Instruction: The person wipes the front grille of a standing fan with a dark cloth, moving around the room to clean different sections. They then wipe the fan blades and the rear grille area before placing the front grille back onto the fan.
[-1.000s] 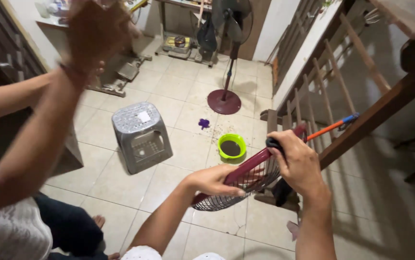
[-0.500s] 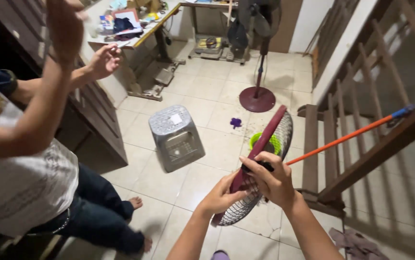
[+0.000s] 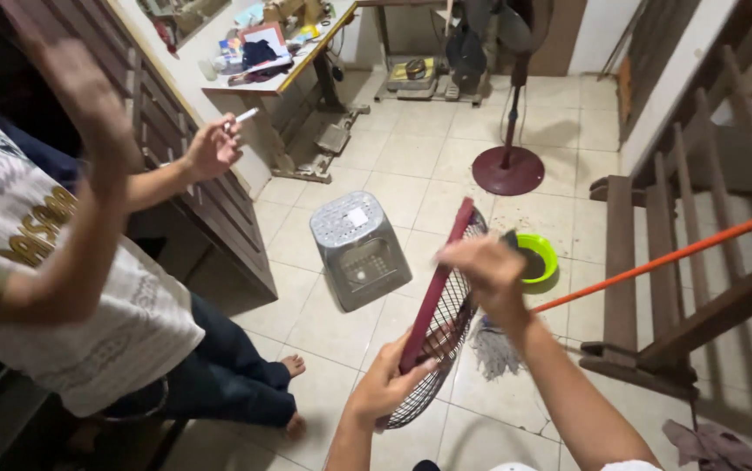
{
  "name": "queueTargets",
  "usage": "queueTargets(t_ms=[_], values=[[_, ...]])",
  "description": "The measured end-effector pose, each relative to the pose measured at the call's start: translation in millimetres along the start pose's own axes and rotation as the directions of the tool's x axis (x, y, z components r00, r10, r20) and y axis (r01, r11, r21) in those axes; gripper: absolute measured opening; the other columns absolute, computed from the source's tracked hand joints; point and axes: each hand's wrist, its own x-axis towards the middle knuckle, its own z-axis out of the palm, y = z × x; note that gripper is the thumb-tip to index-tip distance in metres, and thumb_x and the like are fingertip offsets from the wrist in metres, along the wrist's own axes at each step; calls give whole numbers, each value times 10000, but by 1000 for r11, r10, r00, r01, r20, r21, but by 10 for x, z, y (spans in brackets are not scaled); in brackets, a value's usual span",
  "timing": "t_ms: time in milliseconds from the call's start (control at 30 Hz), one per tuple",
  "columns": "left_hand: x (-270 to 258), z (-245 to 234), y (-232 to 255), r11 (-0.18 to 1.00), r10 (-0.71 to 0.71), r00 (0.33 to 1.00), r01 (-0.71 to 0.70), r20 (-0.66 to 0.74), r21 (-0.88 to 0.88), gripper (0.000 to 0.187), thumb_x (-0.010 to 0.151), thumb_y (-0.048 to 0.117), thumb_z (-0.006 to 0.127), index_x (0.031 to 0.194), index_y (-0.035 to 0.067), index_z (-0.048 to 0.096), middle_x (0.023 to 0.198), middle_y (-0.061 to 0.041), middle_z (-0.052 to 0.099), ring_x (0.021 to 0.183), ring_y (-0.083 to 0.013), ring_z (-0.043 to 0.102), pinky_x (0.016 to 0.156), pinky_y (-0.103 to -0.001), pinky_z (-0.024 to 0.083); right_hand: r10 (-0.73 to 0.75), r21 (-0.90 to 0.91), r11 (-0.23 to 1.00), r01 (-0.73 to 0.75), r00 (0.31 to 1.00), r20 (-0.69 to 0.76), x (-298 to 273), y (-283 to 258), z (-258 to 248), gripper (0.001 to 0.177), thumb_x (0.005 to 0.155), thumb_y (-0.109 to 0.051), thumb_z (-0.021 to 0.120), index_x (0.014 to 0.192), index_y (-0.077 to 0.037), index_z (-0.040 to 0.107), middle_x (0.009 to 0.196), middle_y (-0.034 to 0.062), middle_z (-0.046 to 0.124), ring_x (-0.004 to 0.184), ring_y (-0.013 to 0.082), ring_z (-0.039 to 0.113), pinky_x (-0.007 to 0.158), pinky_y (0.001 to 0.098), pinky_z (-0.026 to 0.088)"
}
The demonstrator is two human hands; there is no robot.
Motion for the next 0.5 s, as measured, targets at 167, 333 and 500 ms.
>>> queueTargets(t_ms=[167,333,500], values=[[14,-346,-94,1000,-2,999,1,-51,-31,345,975,-99,601,1317,-110,561,1185,-157,700,1113,-192,690,1018,-354,576,-138,152,983,105,965,224,-33,-565,371,308,718,-13,759,1018,-72,799,971,93,763,799,221,691,676,343,567],[-140,-515,82,999,21,999,-20,-27,49,503,968,-72,607,1455,-75,480,1236,-127,697,1097,-170,651,974,-335,537,-46,23,999,46,999,23,171,-17,605,353,830,125,656,1082,-98,761,1067,75,756,996,232,737,862,353,577],[-226,-610,487,942,-284,953,298,-105,155,564,982,-15,659,1527,-45,516,1057,-203,683,813,-220,512,725,-360,445,339,98,938,-334,940,-42,373,341,749,263,885,94,727,1076,-80,773,993,113,724,915,230,712,795,313,559]])
